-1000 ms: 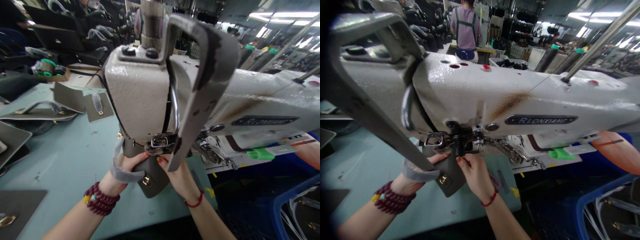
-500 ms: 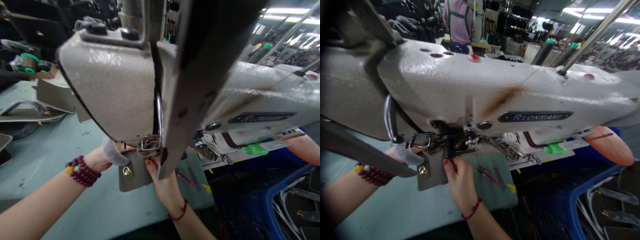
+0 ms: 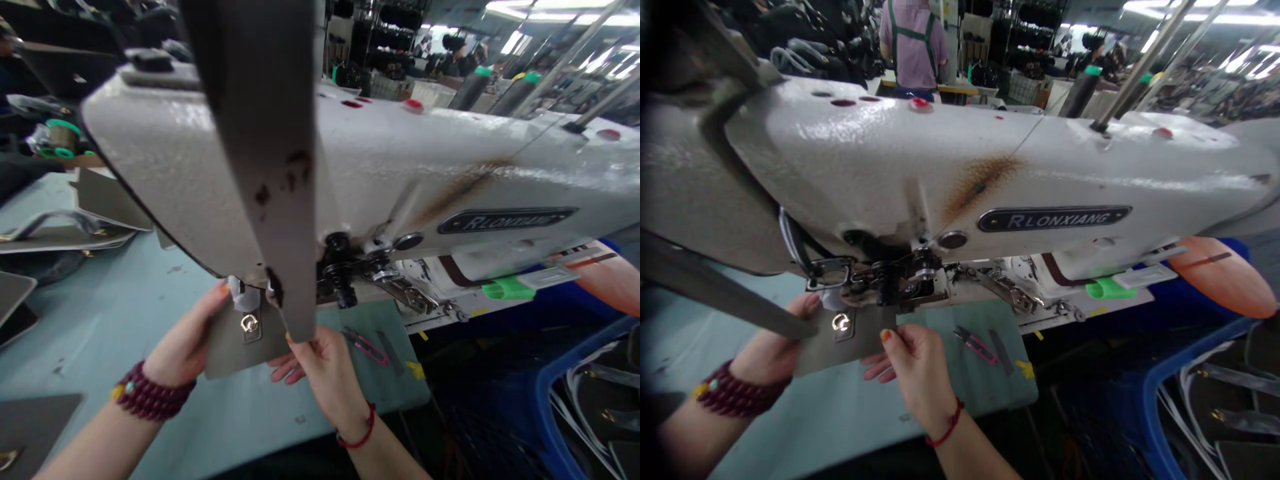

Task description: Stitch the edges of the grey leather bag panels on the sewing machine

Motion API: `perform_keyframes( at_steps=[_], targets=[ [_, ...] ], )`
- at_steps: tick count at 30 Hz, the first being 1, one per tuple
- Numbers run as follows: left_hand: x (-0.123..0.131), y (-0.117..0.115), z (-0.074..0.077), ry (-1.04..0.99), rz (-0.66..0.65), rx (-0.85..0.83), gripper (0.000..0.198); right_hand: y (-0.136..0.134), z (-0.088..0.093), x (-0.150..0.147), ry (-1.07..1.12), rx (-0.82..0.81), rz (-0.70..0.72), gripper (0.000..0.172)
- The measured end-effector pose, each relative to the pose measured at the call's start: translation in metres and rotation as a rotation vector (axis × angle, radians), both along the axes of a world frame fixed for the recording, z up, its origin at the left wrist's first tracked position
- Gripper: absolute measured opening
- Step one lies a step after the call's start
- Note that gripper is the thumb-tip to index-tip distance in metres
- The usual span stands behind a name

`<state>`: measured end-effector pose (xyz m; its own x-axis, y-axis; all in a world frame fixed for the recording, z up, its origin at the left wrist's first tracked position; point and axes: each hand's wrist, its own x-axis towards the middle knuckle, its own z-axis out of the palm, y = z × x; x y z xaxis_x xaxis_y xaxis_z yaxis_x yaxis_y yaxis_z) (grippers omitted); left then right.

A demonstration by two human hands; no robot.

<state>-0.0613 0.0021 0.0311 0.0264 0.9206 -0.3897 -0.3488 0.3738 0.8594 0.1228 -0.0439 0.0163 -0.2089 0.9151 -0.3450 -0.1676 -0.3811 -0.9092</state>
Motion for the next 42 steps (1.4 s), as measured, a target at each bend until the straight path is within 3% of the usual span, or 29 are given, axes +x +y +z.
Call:
perform_keyframes(
  at_steps=[2,4,7,11,16,23,35,42],
  targets=[
    [0.004,-0.032,-0.019,-0.147,0.03,-0.061,0.041,-0.004,-0.001,0.0,0.049,-0.017,0.005,0.055],
    [0.019,-0.06,-0.032,-0.32,0.066,-0.004,0.057,-0.007,0.001,0.0,0.08,-0.014,0.013,0.056],
    [0.051,-0.08,-0.033,-0.329,0.116,0.057,0.061,-0.008,0.004,0.0,0.08,-0.002,0.005,0.053],
    [0.074,-0.07,-0.019,-0.228,0.173,-0.205,0.039,-0.009,0.006,-0.002,0.043,0.021,-0.025,0.049],
    [0.062,-0.062,-0.016,-0.021,0.155,-0.342,0.047,-0.009,0.009,-0.001,0.032,0.028,-0.022,0.047],
    [0.053,-0.068,-0.017,0.102,0.038,-0.207,0.039,-0.012,0.011,0.004,0.003,0.011,-0.005,0.045],
    [0.05,-0.047,-0.016,0.109,0.011,-0.098,0.036,0.003,0.006,0.001,-0.021,0.073,-0.014,0.042],
    [0.046,-0.034,-0.022,0.116,-0.033,-0.149,0.042,0.015,0.006,-0.001,-0.031,0.073,-0.042,0.045]
  ],
)
